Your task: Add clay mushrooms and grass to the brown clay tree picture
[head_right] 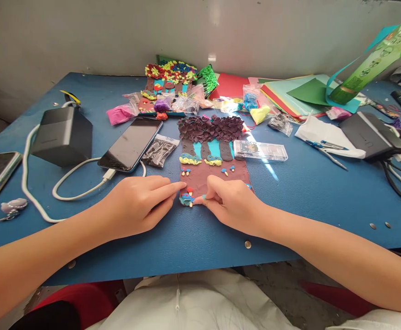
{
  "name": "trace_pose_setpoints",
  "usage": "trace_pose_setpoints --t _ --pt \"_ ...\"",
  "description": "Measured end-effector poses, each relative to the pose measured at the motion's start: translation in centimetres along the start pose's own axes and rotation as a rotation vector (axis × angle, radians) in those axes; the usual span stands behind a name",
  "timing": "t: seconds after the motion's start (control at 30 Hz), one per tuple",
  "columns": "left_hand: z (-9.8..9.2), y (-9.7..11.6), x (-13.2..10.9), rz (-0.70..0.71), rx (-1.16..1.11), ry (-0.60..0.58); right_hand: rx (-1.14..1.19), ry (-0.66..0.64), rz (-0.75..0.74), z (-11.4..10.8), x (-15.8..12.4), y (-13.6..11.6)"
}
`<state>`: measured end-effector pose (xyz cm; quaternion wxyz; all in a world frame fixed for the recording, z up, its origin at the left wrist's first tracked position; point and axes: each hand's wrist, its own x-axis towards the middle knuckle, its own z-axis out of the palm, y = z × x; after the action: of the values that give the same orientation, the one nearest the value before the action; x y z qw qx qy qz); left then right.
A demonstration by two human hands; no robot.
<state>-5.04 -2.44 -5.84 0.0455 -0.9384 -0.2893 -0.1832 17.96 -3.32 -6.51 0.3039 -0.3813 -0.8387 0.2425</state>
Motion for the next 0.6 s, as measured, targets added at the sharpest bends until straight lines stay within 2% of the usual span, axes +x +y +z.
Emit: trace_pose_setpoints --t 0.2,0.37,0.5,0.6 --pt "0.0 -0.1 0.0 0.001 -0.001 -0.010 -0.004 -0.024 0.014 -0.4 0.4 -0.5" --pt "0.2 -0.1 -0.1 -0.008 -0.015 0.018 -0.113 -0.028 -0.075 -0.6 0.3 -0.4" --pt "-0.3 0.4 0.0 -0.037 -0.195 0.110 -0.200 0.048 -0.224 -0.4 0.1 -0.6" --pt "-1.0 1.1 0.1 0.027 -0.334 0.129 -0.222 0.088 -0.290 -0.3 0.0 -0.9"
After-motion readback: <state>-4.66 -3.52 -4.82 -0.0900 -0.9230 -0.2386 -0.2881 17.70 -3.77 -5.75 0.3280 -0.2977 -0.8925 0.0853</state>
